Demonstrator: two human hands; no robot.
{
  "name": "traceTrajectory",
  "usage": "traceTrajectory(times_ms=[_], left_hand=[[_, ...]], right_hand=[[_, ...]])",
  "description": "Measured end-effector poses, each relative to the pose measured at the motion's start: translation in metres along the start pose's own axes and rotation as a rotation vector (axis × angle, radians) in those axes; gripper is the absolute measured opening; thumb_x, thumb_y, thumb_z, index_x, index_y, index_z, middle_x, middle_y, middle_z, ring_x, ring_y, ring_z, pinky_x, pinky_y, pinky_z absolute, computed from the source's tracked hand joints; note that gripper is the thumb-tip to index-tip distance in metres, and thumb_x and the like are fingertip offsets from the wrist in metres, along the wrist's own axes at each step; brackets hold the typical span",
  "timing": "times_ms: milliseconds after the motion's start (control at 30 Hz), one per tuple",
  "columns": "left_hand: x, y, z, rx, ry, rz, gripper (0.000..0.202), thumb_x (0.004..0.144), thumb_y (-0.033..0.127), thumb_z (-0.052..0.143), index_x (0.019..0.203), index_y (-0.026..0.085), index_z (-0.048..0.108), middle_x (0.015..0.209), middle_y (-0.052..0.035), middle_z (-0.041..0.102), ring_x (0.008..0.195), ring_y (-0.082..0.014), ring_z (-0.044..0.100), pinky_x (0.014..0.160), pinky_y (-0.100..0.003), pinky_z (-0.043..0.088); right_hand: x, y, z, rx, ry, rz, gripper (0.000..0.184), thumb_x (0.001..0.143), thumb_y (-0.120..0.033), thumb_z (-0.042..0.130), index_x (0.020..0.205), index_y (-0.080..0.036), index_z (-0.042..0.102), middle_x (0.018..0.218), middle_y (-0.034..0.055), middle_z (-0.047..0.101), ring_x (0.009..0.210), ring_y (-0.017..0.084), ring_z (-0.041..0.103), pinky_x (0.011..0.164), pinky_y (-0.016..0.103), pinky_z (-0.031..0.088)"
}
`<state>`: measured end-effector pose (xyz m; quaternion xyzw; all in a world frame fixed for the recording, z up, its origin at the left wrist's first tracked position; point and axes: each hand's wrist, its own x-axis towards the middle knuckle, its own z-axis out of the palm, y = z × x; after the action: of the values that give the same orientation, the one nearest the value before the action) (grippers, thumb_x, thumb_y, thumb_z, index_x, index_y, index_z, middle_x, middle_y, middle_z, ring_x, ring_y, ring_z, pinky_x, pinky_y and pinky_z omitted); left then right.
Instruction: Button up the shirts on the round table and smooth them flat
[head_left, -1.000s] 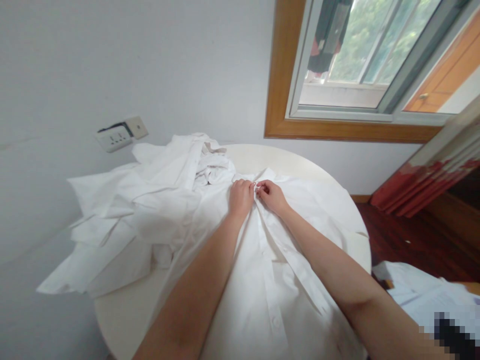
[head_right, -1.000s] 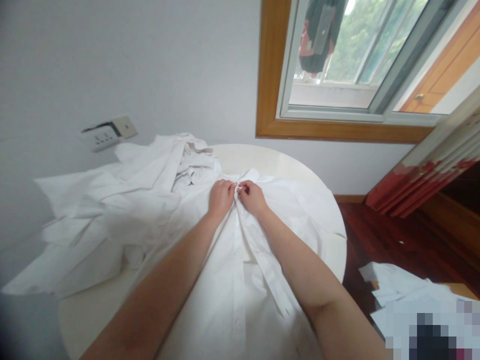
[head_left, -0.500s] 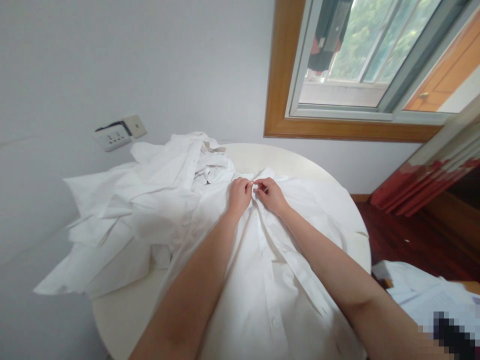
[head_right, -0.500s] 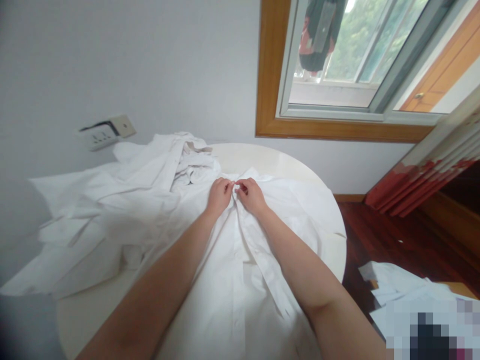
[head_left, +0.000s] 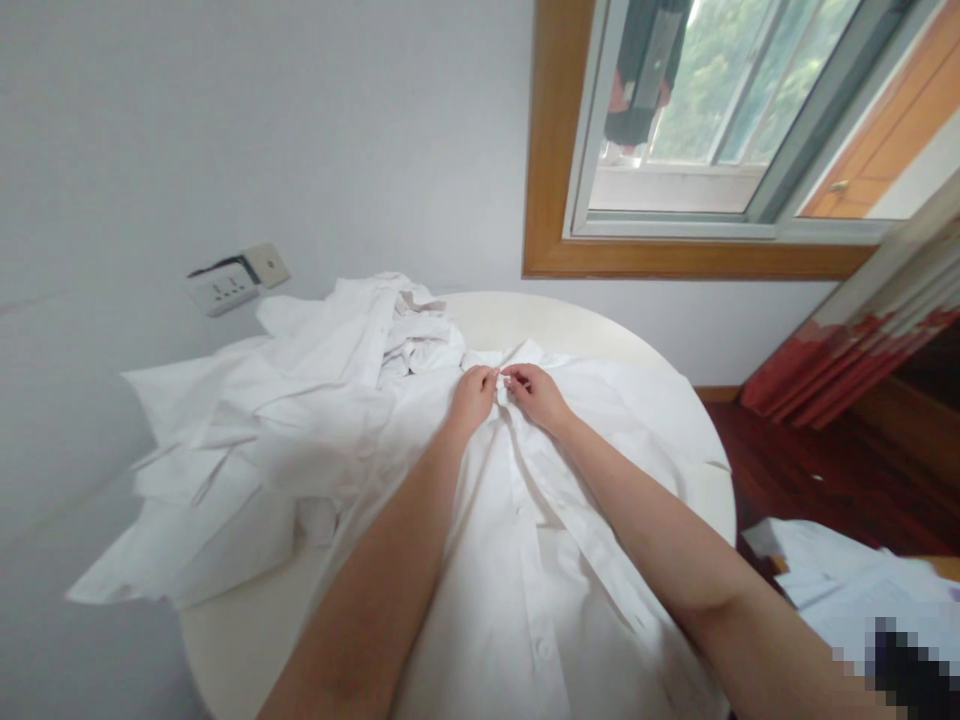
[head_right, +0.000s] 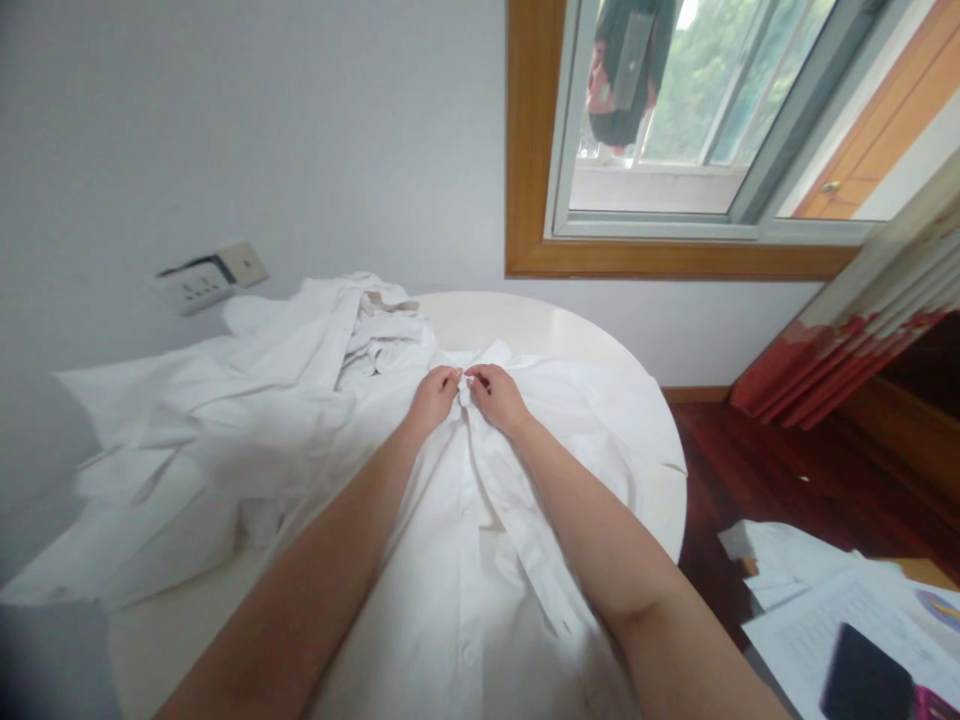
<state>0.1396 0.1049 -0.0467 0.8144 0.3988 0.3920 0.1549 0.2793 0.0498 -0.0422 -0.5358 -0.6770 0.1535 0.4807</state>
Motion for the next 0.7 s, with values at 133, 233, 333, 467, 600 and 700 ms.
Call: traceTrajectory(times_ms=[133,233,333,467,600,700], left_hand=[[-0.001,0.001,0.0,-0.009,-0.032,0.04,0.024,0.089,0.024,0.042,0.068,0.019,0.052,0.07,-0.0022,0.057,0.074,-0.0164,0.053,0.072,-0.029,0.042],[-0.002,0.004,-0.001,0.058,-0.073,0.064,0.024,0.088,0.023,0.043,0.065,0.019,0.051,0.067,-0.0017,0.054,0.073,-0.0166,0.052,0.071,-0.029,0.041],[-0.004,0.009,-0.003,0.134,-0.091,0.071,0.024,0.087,0.021,0.044,0.064,0.019,0.051,0.067,-0.0018,0.053,0.073,-0.0166,0.051,0.071,-0.029,0.04],[-0.005,0.013,-0.006,0.189,-0.079,0.066,0.024,0.087,0.02,0.043,0.065,0.019,0.051,0.069,-0.0024,0.054,0.073,-0.0168,0.051,0.071,-0.029,0.04],[-0.005,0.014,-0.005,0.21,-0.062,0.062,0.025,0.087,0.02,0.041,0.065,0.019,0.051,0.069,-0.0028,0.054,0.074,-0.0173,0.052,0.072,-0.029,0.039],[-0.005,0.014,-0.004,0.199,-0.042,0.061,0.023,0.086,0.019,0.042,0.065,0.019,0.051,0.069,-0.0026,0.054,0.073,-0.0173,0.051,0.071,-0.029,0.039]], right_hand=[[0.0,0.005,-0.001,-0.037,0.014,-0.007,0.023,0.085,-0.02,0.046,0.098,-0.016,0.065,0.09,0.005,0.064,0.077,0.014,0.056,0.075,0.027,0.045],[0.0,0.008,-0.002,-0.055,0.009,0.008,0.023,0.083,-0.018,0.045,0.096,-0.016,0.065,0.088,0.0043,0.064,0.076,0.014,0.055,0.075,0.027,0.045],[-0.001,0.008,-0.002,-0.055,0.0,0.017,0.024,0.082,-0.017,0.044,0.095,-0.016,0.065,0.086,0.0041,0.064,0.074,0.014,0.055,0.073,0.026,0.045],[-0.001,0.009,-0.001,-0.014,-0.001,0.031,0.023,0.083,-0.021,0.046,0.093,-0.016,0.065,0.085,0.0038,0.065,0.072,0.013,0.057,0.071,0.025,0.046],[-0.001,0.012,0.0,0.116,0.001,0.102,0.025,0.086,-0.03,0.045,0.091,-0.018,0.065,0.078,0.0019,0.066,0.071,0.013,0.059,0.069,0.024,0.047],[-0.001,0.016,0.002,0.164,0.038,0.141,0.023,0.085,-0.034,0.047,0.091,-0.019,0.063,0.071,-0.0002,0.065,0.066,0.012,0.059,0.065,0.023,0.047]])
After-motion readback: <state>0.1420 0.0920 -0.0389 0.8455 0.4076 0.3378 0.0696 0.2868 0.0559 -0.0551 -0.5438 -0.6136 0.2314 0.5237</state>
